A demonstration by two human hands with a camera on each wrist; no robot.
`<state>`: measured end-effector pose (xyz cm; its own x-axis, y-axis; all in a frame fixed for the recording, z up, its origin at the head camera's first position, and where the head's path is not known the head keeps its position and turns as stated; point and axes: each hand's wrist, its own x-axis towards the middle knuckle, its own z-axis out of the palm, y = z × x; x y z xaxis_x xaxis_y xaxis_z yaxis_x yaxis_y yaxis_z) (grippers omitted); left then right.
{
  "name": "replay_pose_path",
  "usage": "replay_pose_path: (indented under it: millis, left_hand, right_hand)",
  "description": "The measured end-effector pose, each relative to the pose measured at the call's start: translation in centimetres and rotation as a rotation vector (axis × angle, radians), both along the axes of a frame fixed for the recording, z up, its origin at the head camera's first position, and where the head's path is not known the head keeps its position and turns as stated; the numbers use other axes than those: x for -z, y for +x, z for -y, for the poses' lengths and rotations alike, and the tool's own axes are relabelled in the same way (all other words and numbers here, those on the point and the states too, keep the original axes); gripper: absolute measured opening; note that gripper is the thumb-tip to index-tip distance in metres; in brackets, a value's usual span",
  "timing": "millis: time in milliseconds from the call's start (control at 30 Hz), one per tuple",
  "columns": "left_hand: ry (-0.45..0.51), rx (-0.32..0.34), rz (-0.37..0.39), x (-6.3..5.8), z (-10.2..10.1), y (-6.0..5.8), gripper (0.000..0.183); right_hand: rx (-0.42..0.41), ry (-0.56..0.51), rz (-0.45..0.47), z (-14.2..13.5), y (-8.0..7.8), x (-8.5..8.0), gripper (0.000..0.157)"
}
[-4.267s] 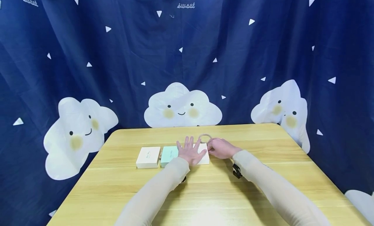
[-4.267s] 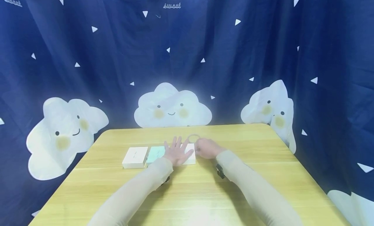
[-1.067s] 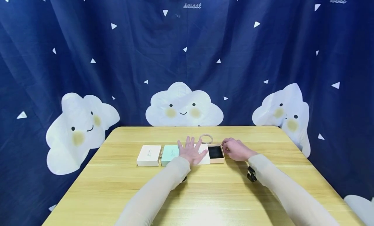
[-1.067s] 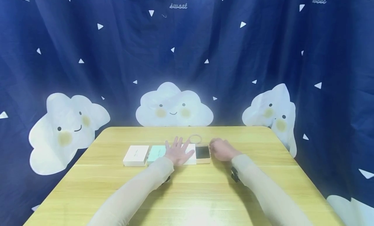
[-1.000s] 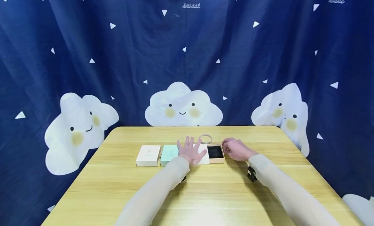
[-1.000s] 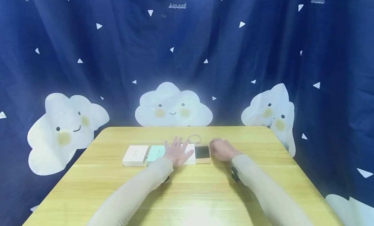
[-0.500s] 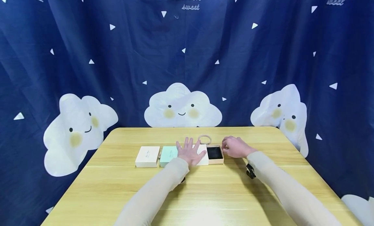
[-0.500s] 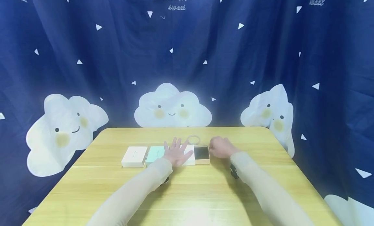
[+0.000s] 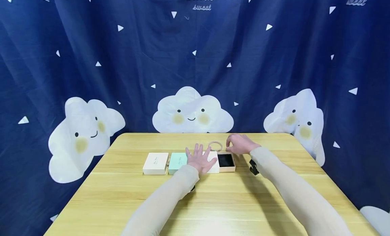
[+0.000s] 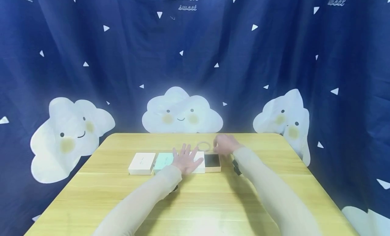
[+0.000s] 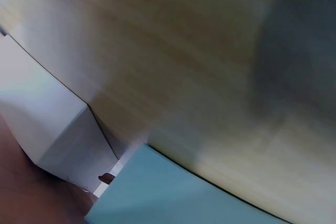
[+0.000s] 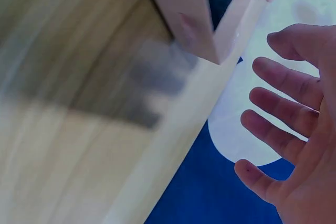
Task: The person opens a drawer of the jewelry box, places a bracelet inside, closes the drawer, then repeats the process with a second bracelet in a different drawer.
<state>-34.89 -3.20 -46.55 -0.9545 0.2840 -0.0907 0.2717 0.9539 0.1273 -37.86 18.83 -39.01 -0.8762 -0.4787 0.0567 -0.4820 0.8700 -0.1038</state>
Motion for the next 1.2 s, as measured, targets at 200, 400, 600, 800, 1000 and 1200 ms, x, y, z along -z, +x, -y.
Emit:
replay_pose_path:
  millis: [200,400,600,800,1000,1200]
  left_hand:
    - [0.015,0.001,-0.005,0.2,0.2,-0.6,0.078]
    - [0.033,0.003,-0.005,-0.2,0.3,-0.5,0.077]
    - [0.026,0.002,-0.035,-1.2,0.2,0.4,0.074]
    - [0.013,0.003,-0.046,-1.8,0.1,0.7,0.072]
    - [-0.024,-0.004,-0.058,-1.5,0.2,0.9,0.072]
    - [-0.033,-0.001,-0.05,-0.7,0.1,0.8,0.074]
  right_hand:
    - [0.026,0.017,0.057,1.3,-1.8,-0.6,0.016]
    - [0.045,0.004,0.145,2.6,-3.5,-0.5,0.02]
    - [0.047,-0.005,0.167,3.1,-4.9,0.4,0.037]
    - [0.036,-0.006,0.189,3.4,-6.4,1.2,0.053]
    - [-0.026,-0.037,0.21,3.9,-7.3,2.7,0.074]
    - [0.021,-0.001,0.244,4.4,-7.3,3.8,0.086]
